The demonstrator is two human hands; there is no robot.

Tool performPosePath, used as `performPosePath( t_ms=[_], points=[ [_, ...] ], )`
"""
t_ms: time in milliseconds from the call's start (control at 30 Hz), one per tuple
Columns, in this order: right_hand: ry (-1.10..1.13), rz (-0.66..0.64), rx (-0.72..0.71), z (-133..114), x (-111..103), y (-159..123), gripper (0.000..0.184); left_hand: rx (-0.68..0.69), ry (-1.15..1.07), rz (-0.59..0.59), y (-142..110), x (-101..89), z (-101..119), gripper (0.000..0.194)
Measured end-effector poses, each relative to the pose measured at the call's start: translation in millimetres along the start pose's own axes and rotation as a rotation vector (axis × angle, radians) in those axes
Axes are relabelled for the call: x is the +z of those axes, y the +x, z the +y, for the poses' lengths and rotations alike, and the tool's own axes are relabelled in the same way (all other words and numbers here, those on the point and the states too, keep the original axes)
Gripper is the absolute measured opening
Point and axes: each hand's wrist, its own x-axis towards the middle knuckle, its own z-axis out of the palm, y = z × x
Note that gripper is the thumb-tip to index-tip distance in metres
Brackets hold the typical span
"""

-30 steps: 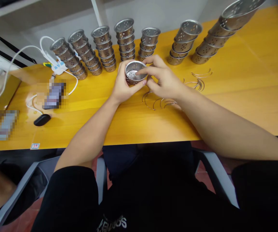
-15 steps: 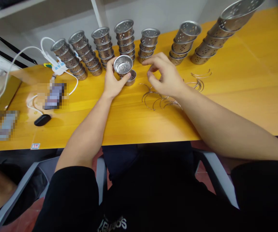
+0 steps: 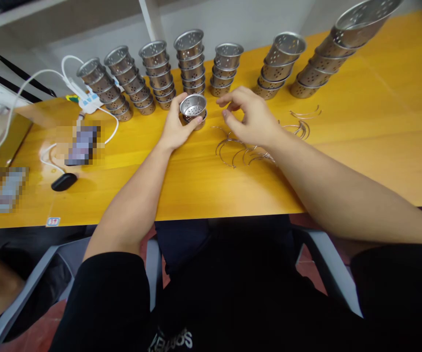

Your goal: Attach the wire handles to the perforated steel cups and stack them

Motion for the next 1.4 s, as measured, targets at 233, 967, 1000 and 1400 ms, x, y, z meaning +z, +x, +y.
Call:
performPosePath(
  t_ms=[233, 967, 1000, 1400],
  points=[
    [-0.022, 0.014, -0.011, 4.9, 1.3, -0.2, 0.033, 0.008, -0.013, -0.017, 4.5, 1.3, -9.3, 0.143],
    [-0.010, 0.021, -0.008, 20.8, 4.0, 1.8, 0.038, 0.010, 0.036, -0.039, 8.4, -0.3, -19.1, 0.141],
    [-0.010, 0.023, -0.012, 21.6, 4.4, 1.8, 0.038, 0.013, 0.039, -0.036, 8.1, -0.5, -17.6, 0.140],
    [0.015, 0.045, 0.022, 25.8, 4.5, 2.5, 0.047, 0.000, -0.003, -0.038, -0.4, 0.4, 0.0, 0.164]
  ],
)
